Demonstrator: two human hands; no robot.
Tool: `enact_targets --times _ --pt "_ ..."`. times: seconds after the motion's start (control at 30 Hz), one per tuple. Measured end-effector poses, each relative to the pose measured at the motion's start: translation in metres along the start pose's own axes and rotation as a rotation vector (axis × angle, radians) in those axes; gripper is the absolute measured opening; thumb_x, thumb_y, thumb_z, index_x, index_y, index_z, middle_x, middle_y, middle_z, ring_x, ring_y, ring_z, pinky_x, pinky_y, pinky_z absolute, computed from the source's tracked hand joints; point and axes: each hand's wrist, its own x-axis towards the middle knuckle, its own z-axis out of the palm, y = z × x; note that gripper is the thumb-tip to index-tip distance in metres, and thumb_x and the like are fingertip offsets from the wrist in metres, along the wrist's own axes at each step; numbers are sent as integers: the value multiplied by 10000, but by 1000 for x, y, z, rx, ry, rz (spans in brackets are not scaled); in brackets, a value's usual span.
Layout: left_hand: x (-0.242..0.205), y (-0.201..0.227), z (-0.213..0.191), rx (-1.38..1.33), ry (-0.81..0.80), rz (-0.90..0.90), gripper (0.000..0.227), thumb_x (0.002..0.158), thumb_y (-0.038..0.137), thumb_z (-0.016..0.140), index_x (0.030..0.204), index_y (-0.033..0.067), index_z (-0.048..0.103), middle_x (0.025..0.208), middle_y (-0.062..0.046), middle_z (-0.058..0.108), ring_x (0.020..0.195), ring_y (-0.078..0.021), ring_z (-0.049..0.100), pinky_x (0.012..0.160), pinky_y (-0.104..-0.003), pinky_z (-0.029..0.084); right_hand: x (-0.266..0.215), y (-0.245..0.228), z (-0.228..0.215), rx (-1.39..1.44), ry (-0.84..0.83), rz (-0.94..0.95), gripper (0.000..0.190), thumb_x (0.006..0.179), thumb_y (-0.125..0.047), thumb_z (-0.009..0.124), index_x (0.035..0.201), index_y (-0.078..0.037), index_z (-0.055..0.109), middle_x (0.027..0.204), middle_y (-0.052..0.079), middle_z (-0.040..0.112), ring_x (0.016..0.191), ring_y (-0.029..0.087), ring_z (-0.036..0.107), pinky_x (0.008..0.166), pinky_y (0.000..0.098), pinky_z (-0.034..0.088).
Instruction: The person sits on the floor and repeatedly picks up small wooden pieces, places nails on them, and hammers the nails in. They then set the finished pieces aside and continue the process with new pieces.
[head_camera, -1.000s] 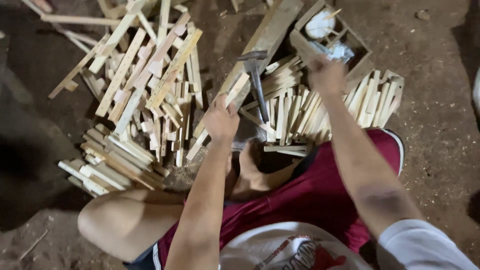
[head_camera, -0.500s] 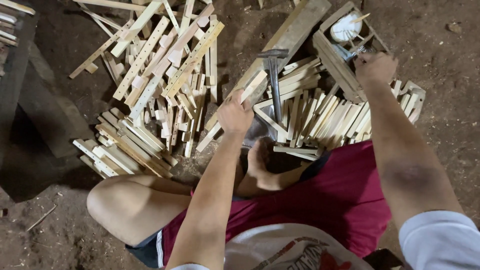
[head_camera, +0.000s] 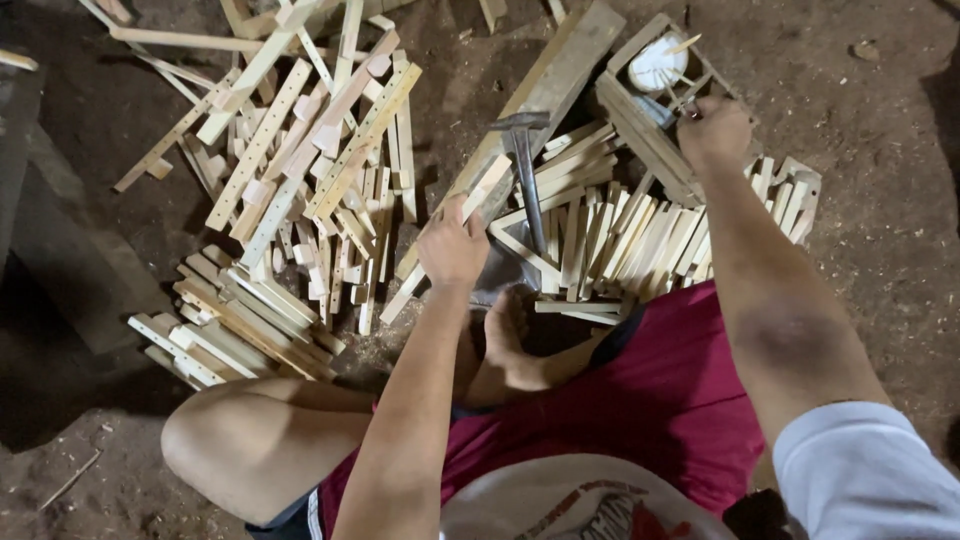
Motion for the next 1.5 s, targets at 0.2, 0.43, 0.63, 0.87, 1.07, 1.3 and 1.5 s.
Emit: enact_targets --times 0.2,0.43,0.63,0.87,1.07,1.3,1.5 --pt "1 -1 6 -64 102 53 188 981 294 698 1117 174 650 613 42 625 461 -75 498 406 -193 384 -20 -7 -31 438 1 122 204 992 -89 614 1166 -141 707 889 -7 718 545 23 522 375 170 389" --pt "-3 -1 -6 -162 158 76 356 1011 366 626 1317 187 600 568 82 530 426 -52 378 371 -196 292 -96 -68 -80 816 -36 112 155 1036 -1 580 1015 -99 698 901 11 731 718 62 706 670 137 676" --pt "-2 -5 -15 -327 164 136 331 1020 293 585 1330 179 566 772 62 637 511 -99 532 406 -239 429 -108 -81 -76 822 -73 -56 215 996 -14 554 874 -133 685 801 -14 678 741 70 649 808 250 625" --pt "0 -5 -8 -236 55 51 387 1017 338 577 1378 197 580 550 94 537 405 -35 378 354 -181 288 -37 -26 -73 774 76 279 202 954 59 630 889 -103 732 808 -32 688 634 57 618 513 159 547" --pt "0 -8 -6 -332 230 187 276 1044 291 564 1262 128 604 577 114 546 396 -26 396 328 -188 299 -93 -68 -93 630 -6 58 350 861 112 490 775 -186 653 1027 12 718 1059 149 688 1129 338 575" --pt "-4 -16 1 -373 133 41 229 965 529 611 1130 376 651 810 99 741 749 -134 754 703 -301 610 -187 -130 20 793 -241 -631 245 898 64 757 1073 -106 781 866 103 766 857 195 741 795 299 583" --pt "0 -17 -15 -505 60 80 159 969 380 670 1096 319 743 889 34 782 832 -212 758 741 -347 627 -186 -143 75 850 -557 -558 327 867 63 752 1154 -42 633 996 113 730 952 181 734 905 362 587"
